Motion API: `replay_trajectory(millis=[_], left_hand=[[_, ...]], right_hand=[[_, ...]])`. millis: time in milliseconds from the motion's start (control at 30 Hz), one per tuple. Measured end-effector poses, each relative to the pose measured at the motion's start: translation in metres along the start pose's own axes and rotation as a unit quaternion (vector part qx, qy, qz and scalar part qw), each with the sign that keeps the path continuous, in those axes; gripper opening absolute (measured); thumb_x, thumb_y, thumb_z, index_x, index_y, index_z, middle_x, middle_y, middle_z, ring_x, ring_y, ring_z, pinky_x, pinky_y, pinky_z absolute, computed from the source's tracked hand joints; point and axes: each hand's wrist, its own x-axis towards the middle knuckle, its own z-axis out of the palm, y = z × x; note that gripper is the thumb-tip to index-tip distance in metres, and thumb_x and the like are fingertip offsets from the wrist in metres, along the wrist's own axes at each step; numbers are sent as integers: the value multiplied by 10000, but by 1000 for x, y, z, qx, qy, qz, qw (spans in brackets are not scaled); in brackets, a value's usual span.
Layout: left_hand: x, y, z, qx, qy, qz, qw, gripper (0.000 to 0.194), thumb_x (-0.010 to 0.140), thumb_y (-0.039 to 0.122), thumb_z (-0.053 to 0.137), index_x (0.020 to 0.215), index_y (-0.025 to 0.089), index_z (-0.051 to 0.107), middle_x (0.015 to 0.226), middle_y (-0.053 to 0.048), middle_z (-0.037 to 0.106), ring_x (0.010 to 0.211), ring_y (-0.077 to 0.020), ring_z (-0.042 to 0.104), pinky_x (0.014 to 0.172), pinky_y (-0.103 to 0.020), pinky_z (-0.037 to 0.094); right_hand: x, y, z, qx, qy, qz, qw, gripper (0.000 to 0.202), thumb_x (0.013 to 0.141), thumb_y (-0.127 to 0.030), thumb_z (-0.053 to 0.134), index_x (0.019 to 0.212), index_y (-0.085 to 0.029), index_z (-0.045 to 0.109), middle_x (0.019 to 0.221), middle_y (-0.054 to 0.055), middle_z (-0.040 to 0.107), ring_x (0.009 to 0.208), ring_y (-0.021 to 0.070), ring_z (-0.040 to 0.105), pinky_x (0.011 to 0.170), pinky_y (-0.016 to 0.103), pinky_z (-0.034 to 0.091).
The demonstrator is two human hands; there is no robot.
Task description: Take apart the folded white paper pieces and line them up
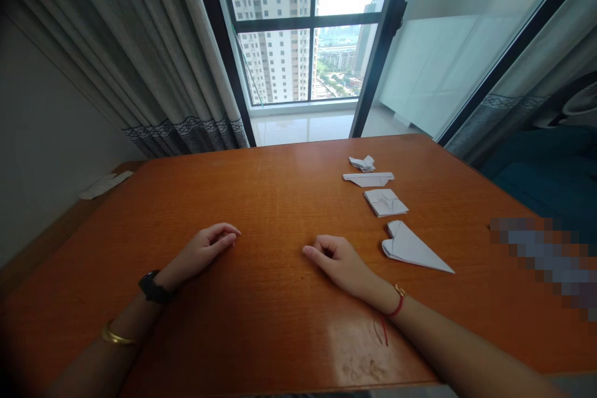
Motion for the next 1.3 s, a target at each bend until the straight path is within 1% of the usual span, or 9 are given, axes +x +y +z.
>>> replay_trajectory(millis=[200, 667, 800, 867, 933, 1033, 1100, 1167, 1300], left_hand=[[2, -2, -3, -28, 0, -17, 999, 343, 864, 450, 530, 1003, 148, 613, 793, -20, 604, 729, -159, 547, 666, -248, 432], [3, -6, -6, -41, -13, -30, 999, 351, 875, 452, 511, 1030, 149, 598, 805, -24, 597, 728, -158, 544, 654, -245, 427], [3, -9, -6, -40, -10, -30, 999, 348, 867, 450, 523, 1027, 154, 610, 808, -25, 601, 753, -167, 554, 684, -252, 439], [3, -10, -5, -37, -7, -25, 999, 342, 867, 447, 526, 1023, 156, 614, 816, -27, 605, 765, -171, 557, 698, -256, 443], [3, -11, -5, -34, -7, -19, 999, 334, 870, 441, 522, 1019, 158, 618, 824, -29, 609, 773, -173, 559, 705, -257, 446], [2, -11, -5, -30, -12, -11, 999, 325, 873, 434, 518, 1018, 164, 625, 833, -32, 616, 786, -178, 563, 717, -259, 449], [2, -10, -5, -25, -12, -12, 1000, 326, 875, 439, 517, 1018, 168, 626, 826, -29, 614, 778, -177, 559, 711, -256, 447], [2, -8, -5, -21, -15, -17, 1000, 333, 876, 450, 512, 1017, 170, 626, 812, -24, 607, 762, -173, 552, 698, -252, 444], [3, -6, -5, -27, -20, -21, 999, 354, 879, 466, 499, 1017, 165, 622, 809, -25, 603, 770, -174, 555, 701, -250, 441]], right_hand=[[-4, -3, 1, -48, -32, -19, 998, 376, 900, -414, 508, 616, -185, 417, 625, -31, 434, 606, 113, 385, 572, 248, 311], [-7, -2, 3, -98, -28, -29, 994, 335, 910, -372, 501, 638, -184, 446, 645, -17, 499, 616, 117, 428, 586, 245, 344], [-7, -12, -4, -114, -42, -31, 992, 326, 917, -380, 490, 656, -184, 490, 663, -9, 539, 625, 121, 462, 599, 250, 372], [-8, -21, -19, -125, -61, -25, 990, 295, 920, -392, 485, 720, -190, 563, 723, 4, 595, 669, 134, 514, 634, 258, 403], [-10, -28, -43, -144, -61, 3, 988, 268, 915, -430, 489, 850, -212, 631, 830, 21, 651, 743, 157, 568, 668, 269, 435], [-18, -20, -91, -192, 22, 74, 978, 374, 869, -538, 507, 1010, -224, 653, 875, 48, 682, 711, 183, 595, 613, 284, 460], [-25, 1, -123, -228, 93, 123, 961, 488, 807, -604, 537, 1056, -203, 656, 874, 75, 693, 672, 206, 608, 608, 316, 485], [-35, 29, -149, -255, 157, 163, 940, 577, 734, -636, 580, 1065, -170, 666, 995, 125, 699, 778, 265, 647, 678, 361, 517], [-52, 81, -175, -228, 170, 248, 926, 657, 625, -638, 659, 1031, -122, 681, 1096, 174, 688, 923, 346, 659, 764, 400, 548]])
